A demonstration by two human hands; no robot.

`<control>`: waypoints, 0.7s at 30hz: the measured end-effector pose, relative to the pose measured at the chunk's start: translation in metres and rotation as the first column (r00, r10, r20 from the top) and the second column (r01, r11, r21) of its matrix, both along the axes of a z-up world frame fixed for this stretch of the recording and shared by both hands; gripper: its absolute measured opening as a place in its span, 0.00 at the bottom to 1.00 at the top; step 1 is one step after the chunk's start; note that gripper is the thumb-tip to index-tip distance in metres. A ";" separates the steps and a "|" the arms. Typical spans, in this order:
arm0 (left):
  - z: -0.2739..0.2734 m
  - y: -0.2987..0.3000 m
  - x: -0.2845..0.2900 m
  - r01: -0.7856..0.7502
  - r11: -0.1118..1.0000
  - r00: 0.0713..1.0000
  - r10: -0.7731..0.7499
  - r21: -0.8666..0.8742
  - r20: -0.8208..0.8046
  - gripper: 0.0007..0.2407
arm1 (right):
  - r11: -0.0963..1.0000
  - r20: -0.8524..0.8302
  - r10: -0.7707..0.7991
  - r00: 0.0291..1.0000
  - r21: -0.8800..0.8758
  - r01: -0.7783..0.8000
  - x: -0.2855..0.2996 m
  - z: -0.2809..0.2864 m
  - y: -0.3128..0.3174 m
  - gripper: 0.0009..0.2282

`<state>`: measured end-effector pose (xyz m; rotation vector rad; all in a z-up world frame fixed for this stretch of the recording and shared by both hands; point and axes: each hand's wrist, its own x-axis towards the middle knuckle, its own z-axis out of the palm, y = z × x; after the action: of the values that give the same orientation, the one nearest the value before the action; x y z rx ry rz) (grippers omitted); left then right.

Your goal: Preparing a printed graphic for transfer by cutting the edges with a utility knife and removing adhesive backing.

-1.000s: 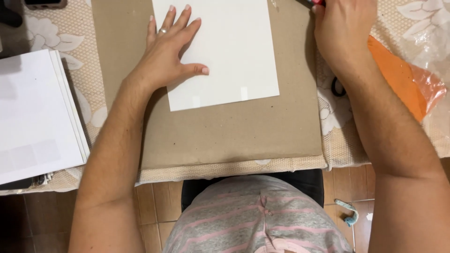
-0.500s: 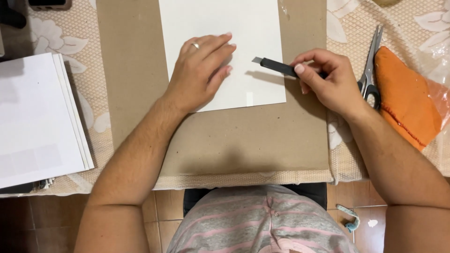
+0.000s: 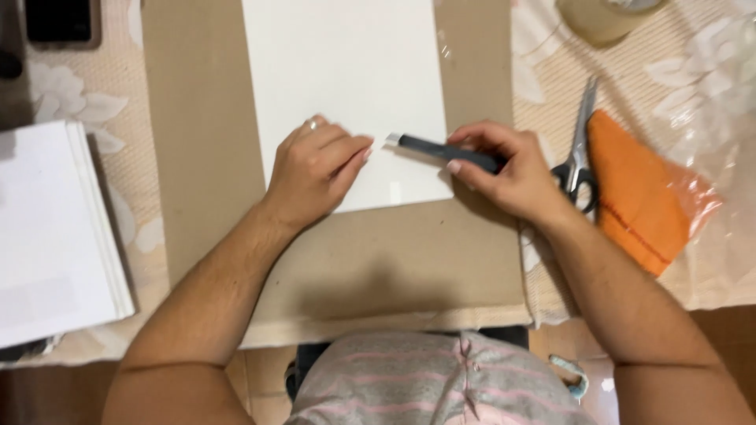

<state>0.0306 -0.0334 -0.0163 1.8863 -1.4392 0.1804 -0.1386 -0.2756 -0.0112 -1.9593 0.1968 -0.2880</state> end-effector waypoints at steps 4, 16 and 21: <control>0.002 -0.001 0.002 -0.025 0.999 0.993 0.028 0.033 -0.115 0.03 | 0.999 0.010 -0.031 0.999 -0.030 0.031 0.006 0.002 0.001 0.11; 0.009 0.002 -0.007 -0.101 0.995 0.952 0.094 -0.009 -0.292 0.04 | 0.990 0.066 -0.126 0.990 -0.059 0.130 0.016 0.011 0.003 0.10; 0.006 -0.007 -0.006 -0.063 0.998 0.963 0.056 -0.019 -0.265 0.04 | 0.991 0.088 -0.129 0.988 -0.014 0.130 0.017 0.006 -0.007 0.10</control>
<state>0.0244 -0.0407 -0.0101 1.8539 -1.1947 -0.0244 -0.1213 -0.2831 -0.0050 -1.9525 0.2658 -0.4613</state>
